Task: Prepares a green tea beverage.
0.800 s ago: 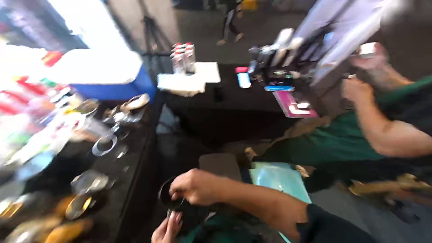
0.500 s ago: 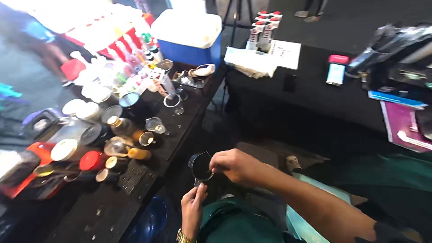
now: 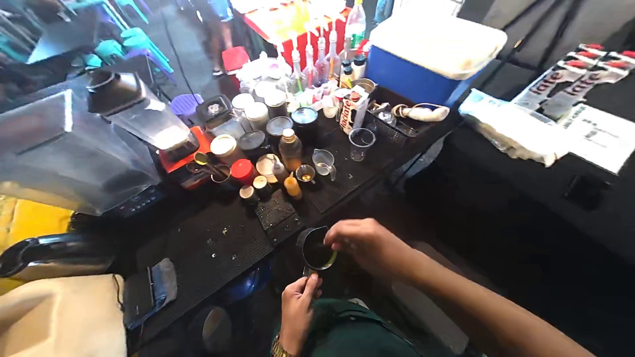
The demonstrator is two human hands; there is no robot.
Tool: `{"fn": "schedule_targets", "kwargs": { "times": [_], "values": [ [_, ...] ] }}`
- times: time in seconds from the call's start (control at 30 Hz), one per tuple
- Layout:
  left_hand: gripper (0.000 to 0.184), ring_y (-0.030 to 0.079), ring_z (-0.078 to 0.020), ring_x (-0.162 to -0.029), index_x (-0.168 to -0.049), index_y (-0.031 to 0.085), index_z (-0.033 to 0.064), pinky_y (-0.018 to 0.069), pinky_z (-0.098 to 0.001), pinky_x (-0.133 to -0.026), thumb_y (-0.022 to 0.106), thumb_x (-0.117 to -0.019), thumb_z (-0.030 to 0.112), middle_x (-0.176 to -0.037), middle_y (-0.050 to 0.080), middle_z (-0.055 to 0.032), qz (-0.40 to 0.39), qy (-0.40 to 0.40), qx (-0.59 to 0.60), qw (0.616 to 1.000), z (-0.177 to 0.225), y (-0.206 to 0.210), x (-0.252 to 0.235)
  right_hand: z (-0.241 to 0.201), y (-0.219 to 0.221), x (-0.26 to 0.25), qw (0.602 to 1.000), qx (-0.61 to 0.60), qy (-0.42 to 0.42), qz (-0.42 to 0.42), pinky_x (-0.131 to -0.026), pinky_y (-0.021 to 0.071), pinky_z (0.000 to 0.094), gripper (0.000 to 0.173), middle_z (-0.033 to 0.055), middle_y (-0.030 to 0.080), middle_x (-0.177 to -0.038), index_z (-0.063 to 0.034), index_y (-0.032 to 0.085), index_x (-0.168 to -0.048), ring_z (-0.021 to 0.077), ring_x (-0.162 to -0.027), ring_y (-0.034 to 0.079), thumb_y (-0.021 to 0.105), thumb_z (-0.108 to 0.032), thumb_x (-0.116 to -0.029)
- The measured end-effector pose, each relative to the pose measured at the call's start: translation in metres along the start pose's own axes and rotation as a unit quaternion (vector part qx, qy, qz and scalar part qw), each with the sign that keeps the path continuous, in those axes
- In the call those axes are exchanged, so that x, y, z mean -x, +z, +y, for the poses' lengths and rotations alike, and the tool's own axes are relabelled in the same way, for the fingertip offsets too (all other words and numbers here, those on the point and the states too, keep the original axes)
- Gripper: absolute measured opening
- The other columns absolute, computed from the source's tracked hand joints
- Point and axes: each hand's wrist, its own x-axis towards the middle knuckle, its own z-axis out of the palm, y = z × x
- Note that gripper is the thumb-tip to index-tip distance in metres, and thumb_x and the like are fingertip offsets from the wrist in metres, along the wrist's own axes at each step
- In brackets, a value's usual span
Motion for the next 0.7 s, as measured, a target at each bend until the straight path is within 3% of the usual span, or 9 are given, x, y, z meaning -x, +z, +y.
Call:
{"fn": "schedule_targets", "kwargs": {
  "times": [0.07, 0.13, 0.2, 0.3, 0.37, 0.43, 0.5, 0.6, 0.7],
  "values": [
    [0.030, 0.077, -0.0228, -0.086, -0.089, 0.073, -0.0024, 0.0646, -0.0399, -0.080, 0.057, -0.1040, 0.018, -0.088, 0.077, -0.0135, 0.015, -0.022, 0.027, 0.999, 0.006, -0.028, -0.005, -0.008, 0.015, -0.022, 0.999, 0.020, 0.016, -0.031, -0.076, 0.0582, 0.0289, 0.017, 0.0024, 0.071, -0.094, -0.0078, 0.071, -0.104, 0.0095, -0.082, 0.067, 0.057, -0.016, -0.1037],
    [0.030, 0.076, -0.0213, -0.084, -0.087, 0.073, -0.0003, 0.0645, -0.0396, -0.080, 0.058, -0.1033, 0.020, -0.086, 0.076, -0.0117, 0.021, -0.030, 0.011, 0.999, 0.005, -0.057, -0.010, -0.012, 0.029, -0.052, 0.997, 0.074, 0.011, 0.003, -0.070, 0.0590, 0.0268, 0.012, -0.0003, 0.070, -0.089, -0.0089, 0.071, -0.099, 0.0069, -0.075, 0.066, 0.060, -0.014, -0.1004],
    [0.032, 0.074, -0.0168, -0.079, -0.083, 0.074, 0.0038, 0.0634, -0.0375, -0.077, 0.059, -0.1022, 0.025, -0.082, 0.075, -0.0068, 0.030, -0.023, -0.036, 0.999, 0.005, -0.084, -0.017, -0.014, 0.053, -0.084, 0.998, 0.066, -0.007, 0.014, -0.073, 0.0600, 0.0236, 0.010, -0.0020, 0.071, -0.094, -0.0092, 0.072, -0.100, 0.0041, -0.079, 0.067, 0.062, -0.012, -0.0994],
    [0.034, 0.071, -0.0124, -0.071, -0.079, 0.073, 0.0076, 0.0614, -0.0351, -0.073, 0.060, -0.1012, 0.031, -0.075, 0.072, -0.0021, 0.055, -0.012, -0.083, 0.995, 0.010, -0.129, -0.029, -0.025, 0.091, -0.117, 0.997, -0.003, -0.009, -0.074, -0.083, 0.0593, 0.0273, 0.017, 0.0006, 0.073, -0.101, -0.0083, 0.072, -0.106, 0.0067, -0.090, 0.069, 0.057, -0.015, -0.1039],
    [0.034, 0.071, -0.0113, -0.072, -0.080, 0.073, 0.0084, 0.0610, -0.0341, -0.073, 0.061, -0.1012, 0.032, -0.074, 0.072, -0.0010, 0.063, -0.005, -0.100, 0.993, 0.011, -0.157, -0.032, -0.032, 0.104, -0.137, 0.997, 0.031, -0.012, -0.076, -0.078, 0.0596, 0.0277, 0.016, -0.0004, 0.072, -0.095, -0.0088, 0.072, -0.103, 0.0069, -0.085, 0.069, 0.056, -0.014, -0.1026],
    [0.036, 0.067, -0.0096, -0.068, -0.079, 0.073, 0.0090, 0.0576, -0.0330, -0.070, 0.060, -0.1008, 0.034, -0.071, 0.068, 0.0006, 0.073, -0.002, -0.123, 0.990, 0.010, -0.178, -0.031, -0.035, 0.117, -0.159, 0.997, 0.070, -0.021, -0.013, -0.071, 0.0601, 0.0273, 0.013, -0.0018, 0.070, -0.089, -0.0087, 0.072, -0.099, 0.0062, -0.077, 0.067, 0.059, -0.010, -0.0981],
    [0.036, 0.064, -0.0080, -0.064, -0.077, 0.073, 0.0102, 0.0554, -0.0310, -0.066, 0.060, -0.1009, 0.034, -0.067, 0.065, 0.0027, 0.084, 0.000, -0.121, 0.989, 0.011, -0.193, -0.035, -0.038, 0.134, -0.177, 0.998, 0.058, -0.033, 0.012, -0.073, 0.0608, 0.0269, 0.015, -0.0019, 0.072, -0.094, -0.0087, 0.072, -0.102, 0.0058, -0.079, 0.068, 0.058, -0.009, -0.0976],
    [0.035, 0.067, -0.0095, -0.066, -0.076, 0.072, 0.0091, 0.0589, -0.0322, -0.070, 0.060, -0.1011, 0.030, -0.069, 0.069, 0.0009, 0.099, -0.005, -0.086, 0.991, 0.014, -0.214, -0.040, -0.045, 0.153, -0.187, 0.995, -0.008, -0.035, -0.089, -0.082, 0.0607, 0.0283, 0.017, 0.0007, 0.073, -0.101, -0.0076, 0.072, -0.106, 0.0075, -0.090, 0.070, 0.056, -0.013, -0.1037],
    [0.036, 0.067, -0.0100, -0.066, -0.073, 0.070, 0.0097, 0.0592, -0.0329, -0.069, 0.060, -0.1012, 0.030, -0.068, 0.067, 0.0013, 0.107, -0.014, -0.072, 0.992, 0.009, -0.226, -0.043, -0.045, 0.155, -0.206, 0.994, 0.068, -0.049, -0.070, -0.072, 0.0597, 0.0282, 0.015, -0.0009, 0.071, -0.090, -0.0085, 0.072, -0.099, 0.0076, -0.078, 0.068, 0.057, -0.011, -0.0999]
  ]
}}
